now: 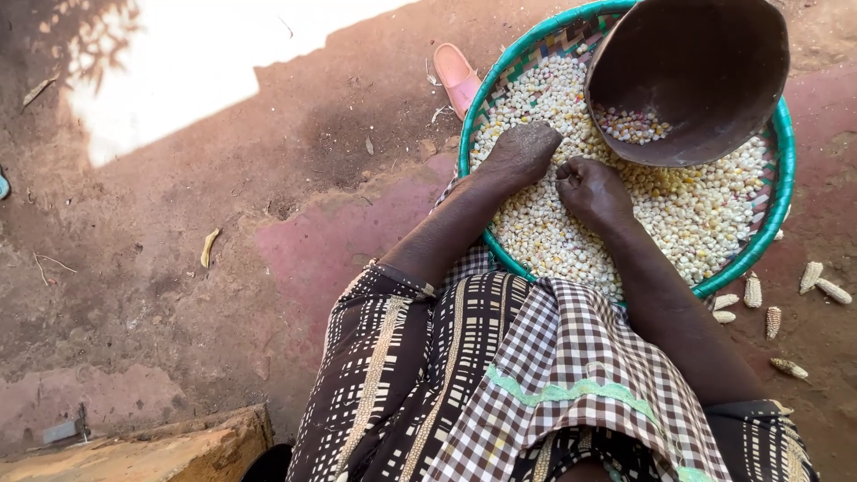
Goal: Sorting through a large basin of corn kernels by hand to remove impurities or damaged kernels.
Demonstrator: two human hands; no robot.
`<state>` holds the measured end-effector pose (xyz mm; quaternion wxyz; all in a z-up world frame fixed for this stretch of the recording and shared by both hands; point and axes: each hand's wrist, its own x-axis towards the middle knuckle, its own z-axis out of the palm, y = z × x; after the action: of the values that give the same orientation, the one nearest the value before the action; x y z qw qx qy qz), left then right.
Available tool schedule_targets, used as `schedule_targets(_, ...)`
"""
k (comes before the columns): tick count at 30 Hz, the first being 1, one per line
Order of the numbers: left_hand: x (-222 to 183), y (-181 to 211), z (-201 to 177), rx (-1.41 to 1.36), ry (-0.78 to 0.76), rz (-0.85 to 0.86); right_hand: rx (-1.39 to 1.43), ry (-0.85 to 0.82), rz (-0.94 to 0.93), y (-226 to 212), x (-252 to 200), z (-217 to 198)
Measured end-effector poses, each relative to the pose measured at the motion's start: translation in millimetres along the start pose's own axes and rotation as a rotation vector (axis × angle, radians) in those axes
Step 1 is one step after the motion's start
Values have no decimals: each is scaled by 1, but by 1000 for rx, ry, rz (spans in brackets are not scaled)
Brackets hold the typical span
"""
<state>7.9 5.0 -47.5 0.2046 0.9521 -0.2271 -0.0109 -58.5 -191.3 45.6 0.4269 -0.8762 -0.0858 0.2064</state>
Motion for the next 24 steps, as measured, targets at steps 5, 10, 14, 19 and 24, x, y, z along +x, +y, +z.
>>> schedule_targets(5, 0, 10, -6, 29, -15, 11, -24, 0, -6, 4, 2, 3)
schedule_targets(10, -2, 11, -14, 30, -63, 16, -58, -5, 11, 0, 1, 0)
schedule_targets(14, 2, 7, -20, -82, -94, -81, -124, -11, 19, -9, -2, 0)
schedule_targets(19, 4, -8, -33, -667, 24, -243, -67, -15, 5, -5, -4, -3)
schedule_targets(24, -1, 2, -74, -1469, -6, -488, -34, -52, 7, 4, -1, -1)
